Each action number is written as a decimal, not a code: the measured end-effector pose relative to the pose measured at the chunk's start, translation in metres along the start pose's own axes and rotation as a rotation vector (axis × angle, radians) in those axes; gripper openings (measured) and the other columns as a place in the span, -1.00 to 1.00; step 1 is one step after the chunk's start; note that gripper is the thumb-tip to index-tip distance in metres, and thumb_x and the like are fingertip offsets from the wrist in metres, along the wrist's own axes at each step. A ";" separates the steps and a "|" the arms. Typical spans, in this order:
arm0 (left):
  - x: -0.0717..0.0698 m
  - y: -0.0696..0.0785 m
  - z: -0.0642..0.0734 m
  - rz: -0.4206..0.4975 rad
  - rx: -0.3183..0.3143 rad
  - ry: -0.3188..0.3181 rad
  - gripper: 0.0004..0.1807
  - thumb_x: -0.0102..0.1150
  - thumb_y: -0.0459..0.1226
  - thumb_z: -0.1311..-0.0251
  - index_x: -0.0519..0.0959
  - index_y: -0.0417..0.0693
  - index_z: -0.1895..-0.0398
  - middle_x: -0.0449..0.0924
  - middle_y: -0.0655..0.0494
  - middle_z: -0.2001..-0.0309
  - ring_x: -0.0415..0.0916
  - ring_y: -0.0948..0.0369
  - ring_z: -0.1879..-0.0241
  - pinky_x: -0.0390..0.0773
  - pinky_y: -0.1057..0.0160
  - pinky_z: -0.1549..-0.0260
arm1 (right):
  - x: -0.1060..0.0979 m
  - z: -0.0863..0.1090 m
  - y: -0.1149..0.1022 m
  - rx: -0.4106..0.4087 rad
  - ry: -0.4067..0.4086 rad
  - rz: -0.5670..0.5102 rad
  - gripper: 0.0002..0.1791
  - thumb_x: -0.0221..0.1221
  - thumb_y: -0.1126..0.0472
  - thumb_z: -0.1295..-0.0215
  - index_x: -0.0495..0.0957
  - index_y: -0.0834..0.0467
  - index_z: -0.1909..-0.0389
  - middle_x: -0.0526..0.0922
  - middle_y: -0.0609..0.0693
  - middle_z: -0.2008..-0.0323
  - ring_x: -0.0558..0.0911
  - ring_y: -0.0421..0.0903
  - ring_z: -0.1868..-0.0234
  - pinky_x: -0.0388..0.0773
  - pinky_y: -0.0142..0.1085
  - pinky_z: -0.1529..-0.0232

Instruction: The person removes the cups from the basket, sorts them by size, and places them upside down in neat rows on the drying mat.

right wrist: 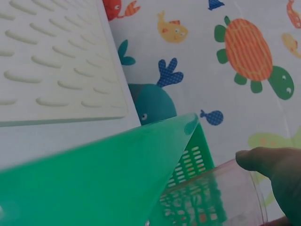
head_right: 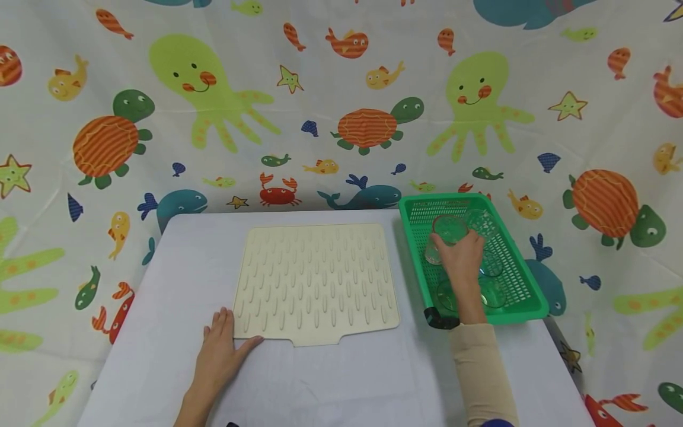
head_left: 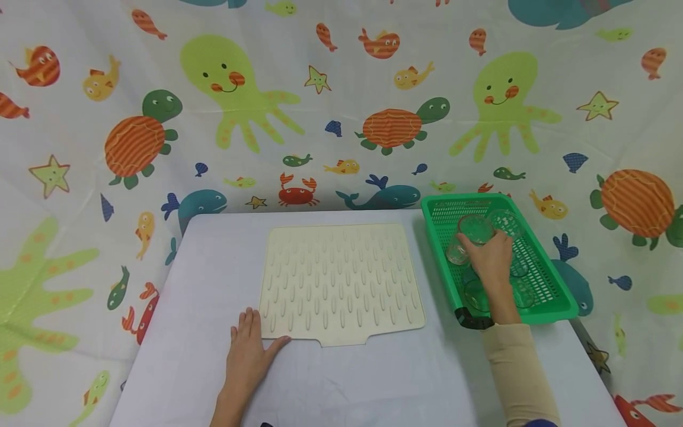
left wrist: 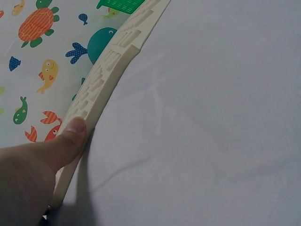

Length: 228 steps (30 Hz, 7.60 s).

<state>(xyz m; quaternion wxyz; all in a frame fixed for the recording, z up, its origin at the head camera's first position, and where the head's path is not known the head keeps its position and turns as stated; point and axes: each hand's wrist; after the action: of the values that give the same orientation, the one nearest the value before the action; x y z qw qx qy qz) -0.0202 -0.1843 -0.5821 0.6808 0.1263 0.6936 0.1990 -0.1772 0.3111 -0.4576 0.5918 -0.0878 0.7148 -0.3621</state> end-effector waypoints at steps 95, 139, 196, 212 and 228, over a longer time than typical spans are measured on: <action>-0.037 0.051 -0.014 0.313 0.017 -0.023 0.08 0.21 0.26 -0.22 0.08 -0.26 -0.56 0.13 -0.24 -0.54 0.09 -0.18 -0.54 0.23 -0.20 -0.47 | 0.028 0.125 -0.090 -0.721 0.024 -0.336 -0.11 0.54 0.13 0.16 0.44 0.35 -0.25 0.66 0.22 -0.09 0.66 0.13 -0.07 0.70 0.13 -0.01; -0.074 0.142 -0.032 0.741 0.673 -0.129 0.07 0.66 -0.21 0.19 0.31 0.09 -0.49 0.57 0.05 -0.26 0.58 0.10 -0.18 0.69 0.12 -0.10 | 0.059 0.166 -0.098 -1.052 -0.365 -0.431 -0.05 0.28 -0.36 -0.18 0.31 0.19 -0.39 0.58 0.06 -0.17 0.62 -0.04 -0.13 0.71 -0.11 -0.08; -0.101 0.086 -0.011 0.742 0.532 0.058 0.25 0.70 -0.36 0.32 0.19 0.05 -0.55 0.59 -0.06 -0.21 0.55 0.31 -0.20 0.57 0.44 -0.17 | 0.110 0.147 -0.068 -0.611 -0.887 -1.041 -0.22 0.35 0.49 -0.16 0.23 0.41 -0.39 0.50 0.00 -0.24 0.59 -0.22 -0.17 0.66 -0.40 -0.10; -0.060 0.084 -0.002 0.616 0.242 0.074 0.02 0.68 -0.03 0.22 0.38 0.01 -0.39 0.56 0.00 -0.27 0.55 -0.03 -0.24 0.58 -0.18 -0.20 | 0.122 0.131 -0.111 -0.498 -0.948 -1.350 -0.40 0.24 0.24 -0.38 0.33 0.25 -0.38 0.54 -0.03 -0.25 0.66 -0.13 -0.17 0.58 -0.34 -0.24; -0.047 0.055 -0.001 0.415 0.103 0.089 0.15 0.56 0.07 0.07 0.17 -0.18 -0.53 0.32 -0.17 -0.45 0.41 -0.11 -0.35 0.57 -0.19 -0.17 | 0.141 0.111 -0.170 -0.577 -0.773 -0.913 -0.28 0.39 0.23 -0.22 0.36 0.22 -0.38 0.50 0.26 -0.29 0.56 0.05 -0.27 0.61 -0.22 -0.22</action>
<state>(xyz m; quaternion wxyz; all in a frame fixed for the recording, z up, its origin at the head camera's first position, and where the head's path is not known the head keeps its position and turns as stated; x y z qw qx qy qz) -0.0246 -0.1565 -0.5155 0.5867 0.2920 0.6912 0.3045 -0.1679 0.0650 -0.4665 0.5455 -0.6603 0.4105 -0.3129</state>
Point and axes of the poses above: each hand's wrist, its own z-axis away from the middle knuckle, its own x-axis out of the palm, y = z × x
